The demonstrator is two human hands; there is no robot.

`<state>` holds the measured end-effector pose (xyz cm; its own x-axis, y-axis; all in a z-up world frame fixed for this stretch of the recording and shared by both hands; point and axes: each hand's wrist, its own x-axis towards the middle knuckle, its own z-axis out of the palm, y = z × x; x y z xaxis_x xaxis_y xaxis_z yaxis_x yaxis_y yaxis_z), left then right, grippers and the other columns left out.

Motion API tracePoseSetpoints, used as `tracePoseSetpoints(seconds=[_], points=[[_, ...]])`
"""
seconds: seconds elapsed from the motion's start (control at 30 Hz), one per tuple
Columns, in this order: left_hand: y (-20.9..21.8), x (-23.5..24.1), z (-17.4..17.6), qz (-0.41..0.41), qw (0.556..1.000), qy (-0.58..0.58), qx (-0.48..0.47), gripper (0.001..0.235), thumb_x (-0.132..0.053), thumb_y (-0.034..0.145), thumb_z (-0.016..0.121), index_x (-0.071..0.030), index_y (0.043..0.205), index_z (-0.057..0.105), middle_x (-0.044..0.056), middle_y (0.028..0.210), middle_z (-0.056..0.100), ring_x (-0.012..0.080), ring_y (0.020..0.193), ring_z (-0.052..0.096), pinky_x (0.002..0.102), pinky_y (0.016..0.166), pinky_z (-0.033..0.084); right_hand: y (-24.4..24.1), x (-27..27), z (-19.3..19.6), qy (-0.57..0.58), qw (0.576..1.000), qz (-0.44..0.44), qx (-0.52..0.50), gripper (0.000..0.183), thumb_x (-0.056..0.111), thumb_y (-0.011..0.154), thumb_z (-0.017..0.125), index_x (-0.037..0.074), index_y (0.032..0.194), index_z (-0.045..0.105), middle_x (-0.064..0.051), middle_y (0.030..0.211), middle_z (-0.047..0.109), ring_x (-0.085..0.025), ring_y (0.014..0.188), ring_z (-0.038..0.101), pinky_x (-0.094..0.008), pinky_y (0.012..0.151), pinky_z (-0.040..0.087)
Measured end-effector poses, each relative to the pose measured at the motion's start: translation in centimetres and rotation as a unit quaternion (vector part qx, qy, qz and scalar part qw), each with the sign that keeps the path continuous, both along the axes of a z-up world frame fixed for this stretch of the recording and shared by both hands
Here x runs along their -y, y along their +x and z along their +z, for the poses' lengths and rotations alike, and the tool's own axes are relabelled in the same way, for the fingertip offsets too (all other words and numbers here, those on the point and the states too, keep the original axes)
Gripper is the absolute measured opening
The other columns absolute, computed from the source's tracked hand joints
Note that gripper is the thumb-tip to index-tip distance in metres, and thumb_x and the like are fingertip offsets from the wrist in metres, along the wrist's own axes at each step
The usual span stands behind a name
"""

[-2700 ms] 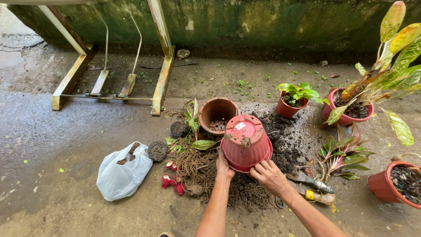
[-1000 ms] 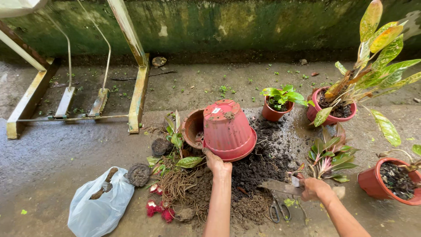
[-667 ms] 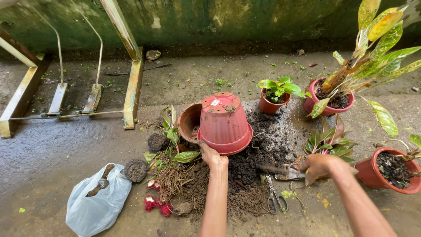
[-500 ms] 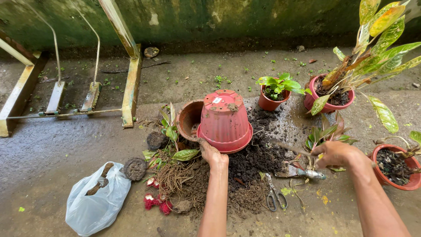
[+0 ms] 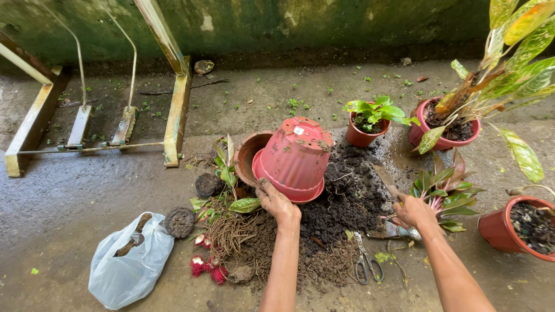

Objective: The person removes a plant from a red plastic pot, loosens the soil with a small trowel, and empties the soil onto the floor. They then use scissors to trim the plant's roots and place the plant into a terracotta pot. Finally, they gather soil and prepare to repot the plant.

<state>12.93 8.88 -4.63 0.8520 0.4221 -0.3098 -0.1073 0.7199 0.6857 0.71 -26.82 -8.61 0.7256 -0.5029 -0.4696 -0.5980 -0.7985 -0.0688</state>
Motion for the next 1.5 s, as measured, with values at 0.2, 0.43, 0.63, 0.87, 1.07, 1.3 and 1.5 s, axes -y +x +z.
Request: tracePoseSetpoints(seconds=[0.2,0.43,0.63,0.87,1.07,1.3,1.5], points=[[-0.1,0.0,3.7,0.011,0.989,0.067,0.130,0.049,-0.036,0.103,0.060,-0.002,0.136,0.051,0.008,0.131,0.061,0.0173,0.120,0.059,0.036,0.106,0.049,6.1,-1.6,-0.2,0.036,0.999,-0.036,0.003,0.053,0.035,0.099,0.053,0.031,0.152,0.053,-0.019,0.136,0.067,-0.034,0.115,0.069,-0.050,0.103,0.052],[-0.9,0.0,5.5,-0.007,0.983,0.143,0.115,0.061,-0.043,0.098,0.062,-0.002,0.141,0.050,0.008,0.132,0.062,0.0178,0.119,0.060,0.037,0.106,0.050,9.9,-7.0,0.9,0.145,0.987,-0.054,-0.054,0.061,0.024,0.094,0.069,0.028,0.153,0.050,-0.015,0.115,0.075,-0.022,0.079,0.068,-0.040,0.074,0.059],[-1.4,0.6,5.7,-0.020,0.983,0.156,0.097,0.061,-0.046,0.099,0.059,-0.004,0.142,0.050,0.009,0.128,0.064,0.0183,0.119,0.062,0.038,0.106,0.052,8.6,-7.9,2.4,0.169,0.980,0.034,-0.103,0.071,0.008,0.087,0.070,0.021,0.154,0.050,-0.014,0.102,0.078,-0.014,0.059,0.055,-0.031,0.057,0.052],[-2.1,1.1,7.0,-0.022,0.983,0.136,0.125,0.057,-0.041,0.099,0.064,-0.004,0.141,0.050,0.009,0.130,0.064,0.0193,0.119,0.062,0.038,0.104,0.052,4.8,-8.9,7.5,0.221,0.967,0.014,-0.126,0.075,0.004,0.084,0.071,0.021,0.155,0.049,-0.021,0.105,0.077,-0.012,0.051,0.045,-0.029,0.048,0.041],[-1.6,0.7,7.7,-0.007,0.981,0.131,0.142,0.056,-0.035,0.095,0.068,-0.005,0.140,0.051,0.008,0.126,0.067,0.0189,0.113,0.066,0.036,0.101,0.056,3.3,-7.3,9.3,0.264,0.953,0.062,-0.132,0.078,0.003,0.081,0.073,0.013,0.153,0.047,-0.019,0.114,0.081,-0.012,0.045,0.043,-0.028,0.043,0.043],[-1.1,1.0,7.0,0.012,0.972,0.171,0.160,0.055,-0.020,0.092,0.077,-0.004,0.138,0.052,0.008,0.131,0.065,0.0190,0.117,0.062,0.034,0.104,0.051,1.3,-7.8,10.5,0.272,0.941,0.069,-0.189,0.078,0.005,0.084,0.074,0.013,0.156,0.044,-0.021,0.086,0.072,-0.013,0.044,0.048,-0.028,0.041,0.044],[-2.7,2.3,7.9,-0.077,0.951,0.265,0.138,0.050,-0.012,0.090,0.078,-0.008,0.133,0.054,0.008,0.125,0.067,0.0184,0.113,0.066,0.035,0.098,0.056,-1.1,-9.3,10.9,0.293,0.932,0.062,-0.206,0.080,0.005,0.085,0.073,0.010,0.157,0.039,-0.019,0.089,0.075,-0.013,0.044,0.047,-0.027,0.040,0.045]])
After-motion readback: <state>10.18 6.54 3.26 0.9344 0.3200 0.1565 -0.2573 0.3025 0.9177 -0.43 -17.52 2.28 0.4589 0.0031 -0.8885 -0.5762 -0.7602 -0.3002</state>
